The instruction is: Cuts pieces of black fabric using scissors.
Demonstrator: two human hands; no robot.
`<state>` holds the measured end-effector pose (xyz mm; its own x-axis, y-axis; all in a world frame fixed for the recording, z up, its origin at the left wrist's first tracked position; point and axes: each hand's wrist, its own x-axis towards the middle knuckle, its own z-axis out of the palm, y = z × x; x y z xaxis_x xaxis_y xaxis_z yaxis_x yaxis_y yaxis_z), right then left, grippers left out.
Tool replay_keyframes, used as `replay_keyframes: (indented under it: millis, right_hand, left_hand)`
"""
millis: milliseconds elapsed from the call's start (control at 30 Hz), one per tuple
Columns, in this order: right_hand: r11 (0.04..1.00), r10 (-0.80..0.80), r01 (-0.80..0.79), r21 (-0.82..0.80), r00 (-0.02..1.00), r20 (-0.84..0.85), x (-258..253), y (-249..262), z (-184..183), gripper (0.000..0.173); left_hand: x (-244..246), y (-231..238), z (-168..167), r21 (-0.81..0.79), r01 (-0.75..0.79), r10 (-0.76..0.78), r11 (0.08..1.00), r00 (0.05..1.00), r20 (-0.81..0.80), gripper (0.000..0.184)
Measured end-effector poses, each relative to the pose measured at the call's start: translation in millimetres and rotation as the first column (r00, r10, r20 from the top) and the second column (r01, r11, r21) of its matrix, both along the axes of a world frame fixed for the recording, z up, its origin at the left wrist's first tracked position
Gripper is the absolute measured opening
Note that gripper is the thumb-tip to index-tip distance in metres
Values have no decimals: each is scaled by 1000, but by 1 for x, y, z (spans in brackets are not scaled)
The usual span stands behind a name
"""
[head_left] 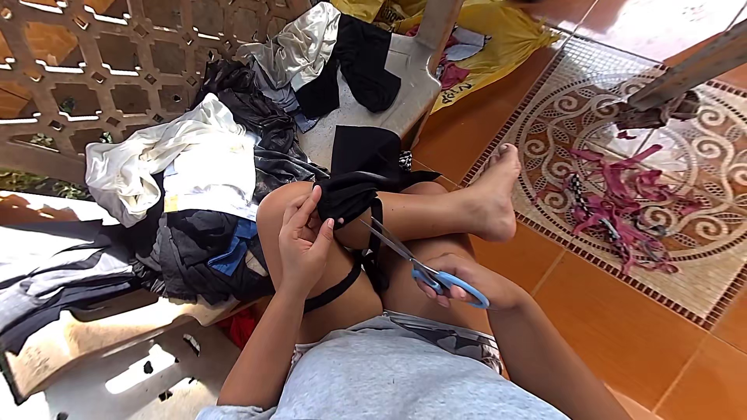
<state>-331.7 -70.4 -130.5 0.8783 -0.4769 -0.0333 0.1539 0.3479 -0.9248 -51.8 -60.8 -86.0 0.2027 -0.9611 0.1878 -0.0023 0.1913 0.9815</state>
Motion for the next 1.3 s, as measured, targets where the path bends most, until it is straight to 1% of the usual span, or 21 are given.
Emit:
replay_keyframes:
  millis: [100,200,333,500,600,767,833,967,1033,1167,1300]
  right_hand:
    - [999,-37,35,-22,993,-111,15,1,2,51]
    - [999,-31,29,-16,989,-147,27,3,1,54]
    - [999,7,-2,35,993,-118,29,3,-2,51]
    - [997,33,-32,71,999,-26,30,-1,-4,50]
    - [997,-4,3,80,1000,16,39,1,-4,49]
    - [990,-97,92,110,995,37,58,7,-5,46]
    - [986,-124,119,120,992,35,64,9,-5,46]
    - [979,-166,168,120,986,-22,71,13,-3,46]
    - [971,-191,193,142,981,-23,73,17,-3,43]
    - [959,-232,233,161,972,-27,73,22,-2,33]
    - [955,-241,247,167,969,-54,70,23,1,32]
  left_hand:
    - [-2,0,-2,-13,7,-7,1000,1000,20,54]
    - [-3,0,-3,-22,-6,7,1000,999,42,54]
    - [-1,2,-5,-22,-20,22,1000,998,67,55]
    - [-3,5,-4,-4,-19,19,1000,997,71,53]
    - [-7,7,-4,-1,-23,23,1000,997,69,55]
    - [-13,12,-5,2,-41,41,999,996,74,56]
    - [-12,14,-5,11,-40,39,999,995,97,56]
    - [-10,16,-3,36,-55,49,998,989,142,57]
    - [-9,17,-3,36,-61,55,997,986,160,57]
    - [-8,18,-2,24,-66,61,998,981,183,58]
    - [-10,20,-1,10,-58,55,998,982,181,58]
